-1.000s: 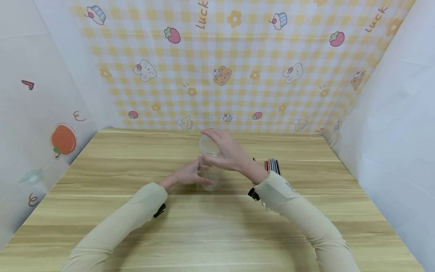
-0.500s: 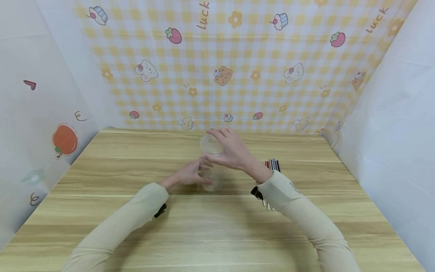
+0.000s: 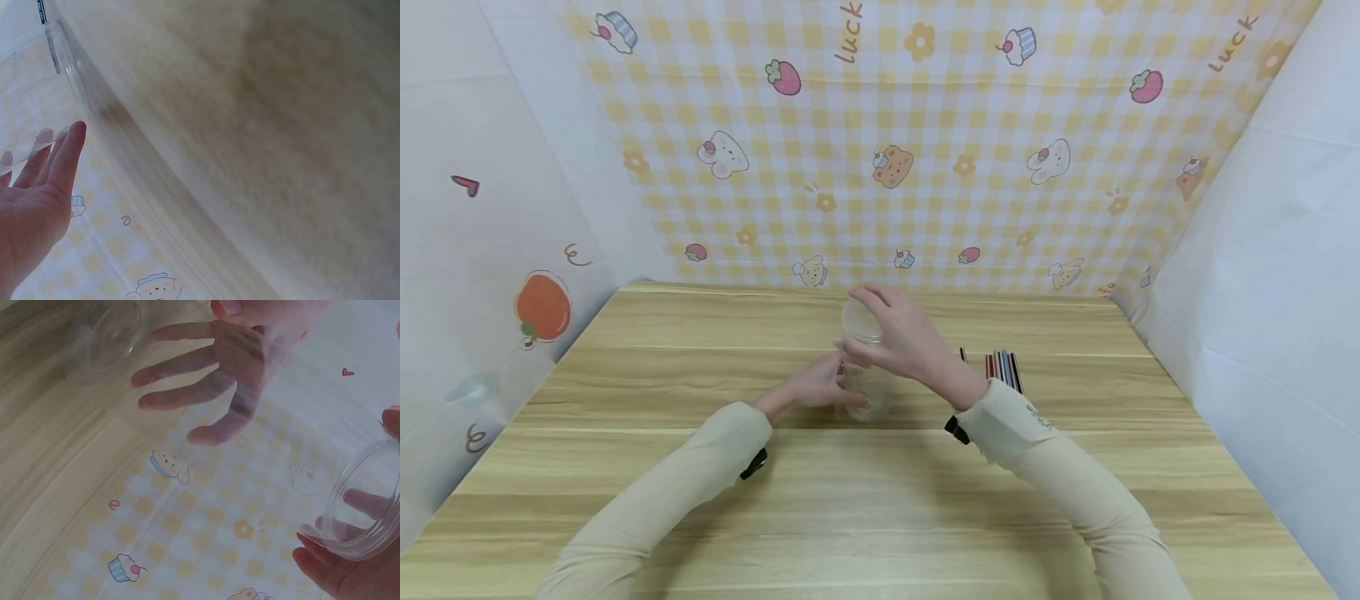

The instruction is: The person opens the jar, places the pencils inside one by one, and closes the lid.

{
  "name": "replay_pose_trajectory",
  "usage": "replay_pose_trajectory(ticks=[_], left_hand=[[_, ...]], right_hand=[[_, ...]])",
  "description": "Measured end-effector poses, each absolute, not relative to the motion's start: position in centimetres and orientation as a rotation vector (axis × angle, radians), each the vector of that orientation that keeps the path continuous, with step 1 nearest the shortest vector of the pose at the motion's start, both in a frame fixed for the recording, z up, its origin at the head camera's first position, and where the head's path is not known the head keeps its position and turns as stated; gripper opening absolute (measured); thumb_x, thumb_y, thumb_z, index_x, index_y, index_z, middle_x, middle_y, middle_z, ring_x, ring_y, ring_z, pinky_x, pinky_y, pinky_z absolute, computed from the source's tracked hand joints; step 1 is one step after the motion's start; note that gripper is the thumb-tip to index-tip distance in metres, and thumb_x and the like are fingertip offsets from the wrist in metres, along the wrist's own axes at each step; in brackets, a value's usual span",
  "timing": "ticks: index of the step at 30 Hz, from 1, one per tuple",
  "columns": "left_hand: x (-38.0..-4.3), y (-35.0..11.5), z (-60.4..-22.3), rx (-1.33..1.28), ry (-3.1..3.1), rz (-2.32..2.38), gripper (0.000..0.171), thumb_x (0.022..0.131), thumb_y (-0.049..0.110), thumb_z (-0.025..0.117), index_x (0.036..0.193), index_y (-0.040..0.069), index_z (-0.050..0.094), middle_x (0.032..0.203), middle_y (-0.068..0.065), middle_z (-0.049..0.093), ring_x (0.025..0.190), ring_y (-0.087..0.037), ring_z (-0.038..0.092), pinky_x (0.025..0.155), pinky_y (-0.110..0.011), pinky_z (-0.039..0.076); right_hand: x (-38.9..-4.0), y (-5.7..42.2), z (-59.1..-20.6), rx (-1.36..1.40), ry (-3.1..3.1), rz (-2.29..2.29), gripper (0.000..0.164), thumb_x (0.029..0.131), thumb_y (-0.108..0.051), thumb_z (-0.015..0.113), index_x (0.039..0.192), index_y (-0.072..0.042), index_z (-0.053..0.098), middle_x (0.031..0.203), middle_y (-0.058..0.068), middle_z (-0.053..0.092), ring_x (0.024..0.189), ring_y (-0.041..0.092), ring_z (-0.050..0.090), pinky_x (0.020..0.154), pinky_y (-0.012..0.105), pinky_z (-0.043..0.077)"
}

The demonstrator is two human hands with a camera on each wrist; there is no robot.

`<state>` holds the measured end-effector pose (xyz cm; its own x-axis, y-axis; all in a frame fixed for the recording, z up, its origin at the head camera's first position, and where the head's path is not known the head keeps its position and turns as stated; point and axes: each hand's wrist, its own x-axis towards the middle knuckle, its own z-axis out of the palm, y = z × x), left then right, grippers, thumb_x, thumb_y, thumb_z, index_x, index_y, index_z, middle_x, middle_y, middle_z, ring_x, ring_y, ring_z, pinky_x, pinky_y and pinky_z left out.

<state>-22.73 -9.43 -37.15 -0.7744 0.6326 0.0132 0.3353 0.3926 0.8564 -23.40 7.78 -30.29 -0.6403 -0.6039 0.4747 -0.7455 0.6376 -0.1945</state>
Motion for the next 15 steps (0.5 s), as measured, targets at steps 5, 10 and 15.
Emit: replay_pose_trajectory(ticks=[5,10,15], left_hand=[[-23.7,-9.6,-38.7,0.821,2.361,1.316,0.075,0.075,0.015,0.071,0.134,0.002,0.026,0.126,-0.02,0.041,0.115,-0.039,0.037,0.092,-0.051,0.033],[-24.5,-9.7,-40.1,0.816,2.407,1.275,0.076,0.073,0.021,0.073,0.132,0.009,0.027,0.125,-0.013,0.045,0.114,-0.034,0.039,0.093,-0.048,0.034],[-24.6,-9.6,-40.1,0.844,2.406,1.278,0.081,0.072,0.022,0.074,0.135,0.012,0.024,0.124,-0.012,0.046,0.112,-0.032,0.042,0.092,-0.045,0.036]], right_hand=[[-23.8,8.0,-30.2,1.113,-2.485,0.533,0.061,0.079,-0.046,0.059,0.126,-0.009,0.047,0.123,0.011,0.046,0.11,0.025,0.041,0.088,0.038,0.039],[-24.7,8.7,-30.4,1.304,-2.388,0.671,0.056,0.078,-0.034,0.064,0.123,-0.004,0.049,0.124,0.011,0.046,0.112,0.024,0.039,0.092,0.036,0.034],[-25.4,9.2,-30.4,1.457,-2.283,0.772,0.055,0.076,-0.026,0.064,0.122,-0.001,0.049,0.125,0.012,0.046,0.117,0.022,0.036,0.096,0.038,0.029]])
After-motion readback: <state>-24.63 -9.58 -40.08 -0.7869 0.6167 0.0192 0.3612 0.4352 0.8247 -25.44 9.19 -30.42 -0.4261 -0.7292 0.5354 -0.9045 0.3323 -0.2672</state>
